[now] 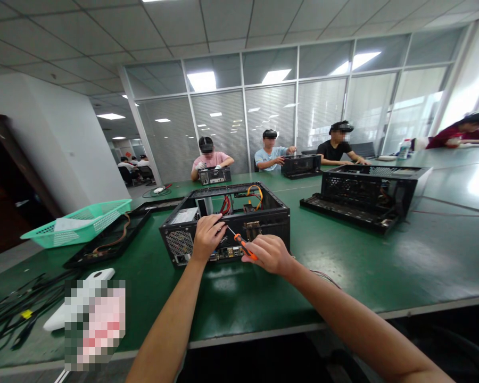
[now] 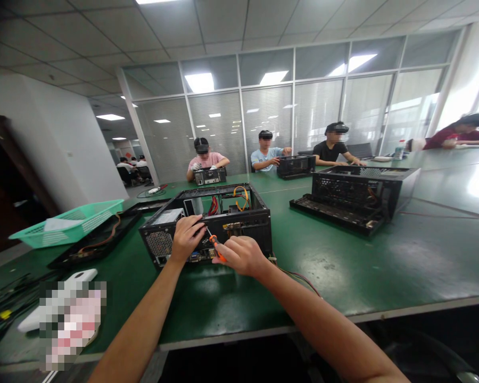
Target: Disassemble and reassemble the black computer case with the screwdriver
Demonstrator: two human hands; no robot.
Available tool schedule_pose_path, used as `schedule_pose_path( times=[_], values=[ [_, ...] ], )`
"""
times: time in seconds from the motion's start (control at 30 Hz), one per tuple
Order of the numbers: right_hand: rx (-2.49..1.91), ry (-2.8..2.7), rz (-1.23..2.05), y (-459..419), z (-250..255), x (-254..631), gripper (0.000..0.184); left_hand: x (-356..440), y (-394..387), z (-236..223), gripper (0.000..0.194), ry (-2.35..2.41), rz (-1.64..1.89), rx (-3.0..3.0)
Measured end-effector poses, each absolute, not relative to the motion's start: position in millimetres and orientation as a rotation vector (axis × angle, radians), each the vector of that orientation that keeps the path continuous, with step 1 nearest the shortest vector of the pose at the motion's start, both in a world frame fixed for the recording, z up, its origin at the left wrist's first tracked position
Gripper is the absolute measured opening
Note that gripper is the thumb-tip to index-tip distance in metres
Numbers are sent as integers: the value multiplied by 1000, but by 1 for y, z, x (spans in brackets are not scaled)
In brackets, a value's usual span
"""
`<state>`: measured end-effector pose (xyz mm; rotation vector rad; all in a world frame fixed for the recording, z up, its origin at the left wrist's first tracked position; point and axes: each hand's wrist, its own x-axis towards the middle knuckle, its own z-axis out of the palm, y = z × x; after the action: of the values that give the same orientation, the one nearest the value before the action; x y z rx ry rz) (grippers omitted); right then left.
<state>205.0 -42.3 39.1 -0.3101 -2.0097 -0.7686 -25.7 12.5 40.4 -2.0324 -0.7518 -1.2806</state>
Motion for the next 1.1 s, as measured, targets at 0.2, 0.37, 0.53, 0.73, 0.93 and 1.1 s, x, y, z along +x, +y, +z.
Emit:
schedule_pose_path(
  times=[0.2,0.37,0.53,0.73,0.93,1.1],
  values=[
    [-325,-2038,-798,-50,41,200,24,-26,12,42,16,-763,-1279,-2035],
    [-340,-2059,-757,-53,40,198,39,-25,11,43,16,-766,-1277,-2033],
    [-312,-2010,-728,-55,41,198,37,-24,10,43,17,-769,-1281,-2030],
    [-108,-1946,-656,-53,36,196,21,-24,9,44,17,-770,-1273,-2036],
    [-29,-1959,-630,-50,36,200,26,-24,8,44,17,-778,-1271,-2043],
    [-11,-1981,-592,-45,34,199,33,-23,8,43,17,-786,-1290,-2038]
  ],
)
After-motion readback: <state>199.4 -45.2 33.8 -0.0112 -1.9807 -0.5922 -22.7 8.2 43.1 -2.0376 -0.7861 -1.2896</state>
